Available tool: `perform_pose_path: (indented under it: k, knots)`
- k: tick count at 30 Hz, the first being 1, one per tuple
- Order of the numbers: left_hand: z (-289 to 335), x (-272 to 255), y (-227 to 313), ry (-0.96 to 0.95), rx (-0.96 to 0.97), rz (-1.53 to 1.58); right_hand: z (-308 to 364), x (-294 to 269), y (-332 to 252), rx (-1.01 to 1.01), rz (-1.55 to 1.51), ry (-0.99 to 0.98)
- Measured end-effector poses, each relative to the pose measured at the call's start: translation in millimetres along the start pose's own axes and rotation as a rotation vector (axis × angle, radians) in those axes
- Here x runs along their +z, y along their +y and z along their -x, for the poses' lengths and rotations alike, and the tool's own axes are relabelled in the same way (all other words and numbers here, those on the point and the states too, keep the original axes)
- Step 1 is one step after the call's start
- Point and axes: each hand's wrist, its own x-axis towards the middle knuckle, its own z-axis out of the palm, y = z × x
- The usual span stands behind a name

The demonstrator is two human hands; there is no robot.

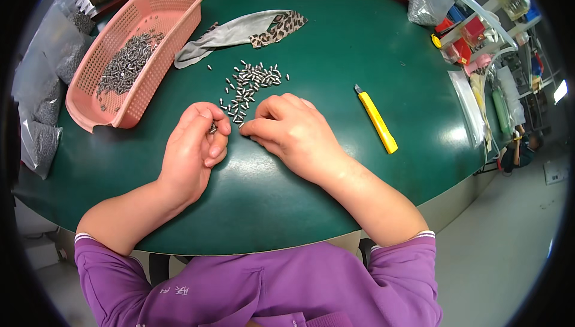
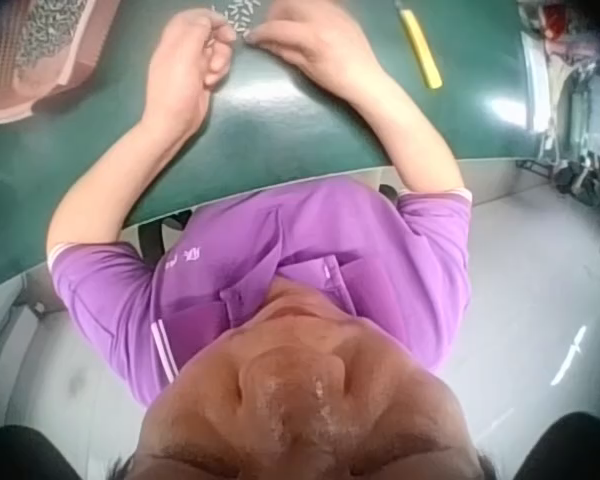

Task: The recorder is sorting and assembling small metal studs/pins on a workbench using their hands and a utility knife.

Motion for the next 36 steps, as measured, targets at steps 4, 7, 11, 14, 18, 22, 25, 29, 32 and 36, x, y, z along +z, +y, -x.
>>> perform_pose_path:
  k: [4, 7, 11, 14, 18, 22, 25, 29, 32, 36]
  knots:
    - [1.2, 1.0, -1.0, -0.023, -0.037, -0.064, -0.6, 0.5, -0.1, -0.016, 0.055, 0.038]
    - [2.7, 2.8, -1.4, -0.036, -0.07, -0.075, -0.3, -2.0, -2.6, 0.027, 0.043, 0.018]
    - [7.3, 6.2, -1.5, -0.149, -0.163, -0.164, 2.5, -5.6, -8.4, 0.285, -0.617, 0.045]
    - [7.6, 7.8, -1.1, -0.211, -0.207, -0.141, 4.5, -0.4, -7.4, 0.289, -0.76, 0.032]
    - [7.0, 6.1, -2.1, -0.221, -0.212, -0.136, 2.2, 3.0, -4.7, 0.289, -0.765, 0.085]
    - [7.6, 5.8, -4.3, -0.24, -0.191, -0.106, -1.4, 7.4, 2.6, 0.184, -0.416, 0.088]
    - [8.0, 5.4, -4.7, -0.226, -0.196, -0.091, 0.0, 10.8, 2.2, 0.114, -0.228, 0.062]
    - [8.1, 4.5, -3.5, -0.233, -0.208, -0.056, -1.1, 10.3, -1.7, 0.053, -0.077, 0.013]
    - [8.6, 7.2, -1.2, -0.203, -0.249, -0.021, 0.6, 9.4, -0.2, 0.081, -0.077, 0.041]
    - [8.1, 5.3, -0.1, -0.213, -0.253, 0.001, -0.4, 5.2, -0.4, 0.124, -0.078, 0.026]
